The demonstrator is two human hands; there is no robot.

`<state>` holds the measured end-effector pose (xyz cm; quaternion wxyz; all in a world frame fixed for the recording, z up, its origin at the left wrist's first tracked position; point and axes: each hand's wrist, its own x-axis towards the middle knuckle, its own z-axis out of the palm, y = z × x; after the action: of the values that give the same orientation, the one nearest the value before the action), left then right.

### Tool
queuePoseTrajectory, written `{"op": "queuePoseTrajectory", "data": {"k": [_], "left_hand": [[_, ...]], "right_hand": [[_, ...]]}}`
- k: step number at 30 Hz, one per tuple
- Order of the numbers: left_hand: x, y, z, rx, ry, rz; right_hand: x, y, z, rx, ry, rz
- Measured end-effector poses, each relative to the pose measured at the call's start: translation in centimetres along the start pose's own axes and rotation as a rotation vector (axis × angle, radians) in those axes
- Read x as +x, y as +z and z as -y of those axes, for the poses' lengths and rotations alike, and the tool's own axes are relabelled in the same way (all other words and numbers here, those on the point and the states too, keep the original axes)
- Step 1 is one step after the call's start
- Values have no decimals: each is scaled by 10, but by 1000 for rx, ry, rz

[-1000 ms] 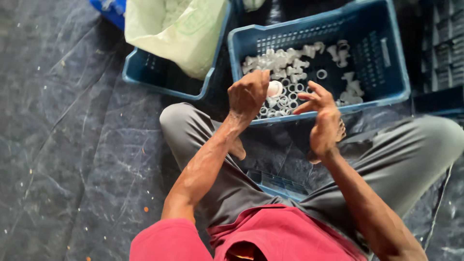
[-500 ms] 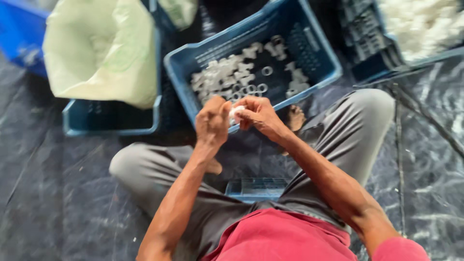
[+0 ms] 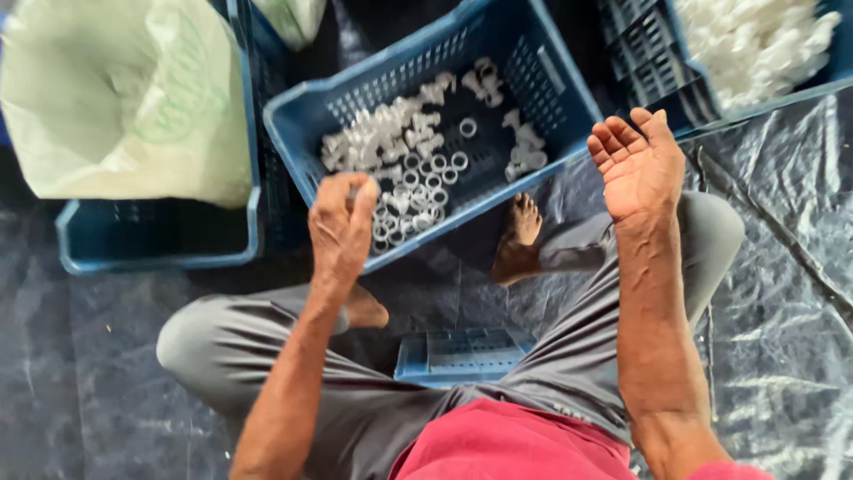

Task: The person sits on the floor and assembles small white plastic components by hand. They pick up a central piece and a ring, fit them together, and place the assembled unit into a blue basket. This process is repeated continuously.

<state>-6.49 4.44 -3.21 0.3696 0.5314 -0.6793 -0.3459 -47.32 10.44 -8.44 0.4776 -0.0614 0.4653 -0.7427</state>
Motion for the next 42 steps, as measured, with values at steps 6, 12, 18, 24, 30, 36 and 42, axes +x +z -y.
{"op": "queuePoseTrajectory", "data": {"k": [6, 12, 18, 24, 30, 36, 42], "left_hand": [[48, -30, -8, 105, 433, -40], [71, -42, -1, -63, 66, -26], [74, -81, 20, 149, 96, -4], [84, -97, 19, 176, 29, 26], [86, -98, 21, 151, 58, 44], [74, -93, 31, 138, 90, -2], [54, -64, 55, 104, 114, -55]], "right_hand": [[9, 27, 2, -405, -84, 257], [122, 63, -72, -1751, -10, 639], [223, -18, -183, -2373, 324, 802], [246, -74, -254, -2512, 207, 818], [218, -73, -268, -2402, -42, 1007], [194, 7, -215, -2174, 140, 945], [104, 77, -146, -971, 514, 509]]}}
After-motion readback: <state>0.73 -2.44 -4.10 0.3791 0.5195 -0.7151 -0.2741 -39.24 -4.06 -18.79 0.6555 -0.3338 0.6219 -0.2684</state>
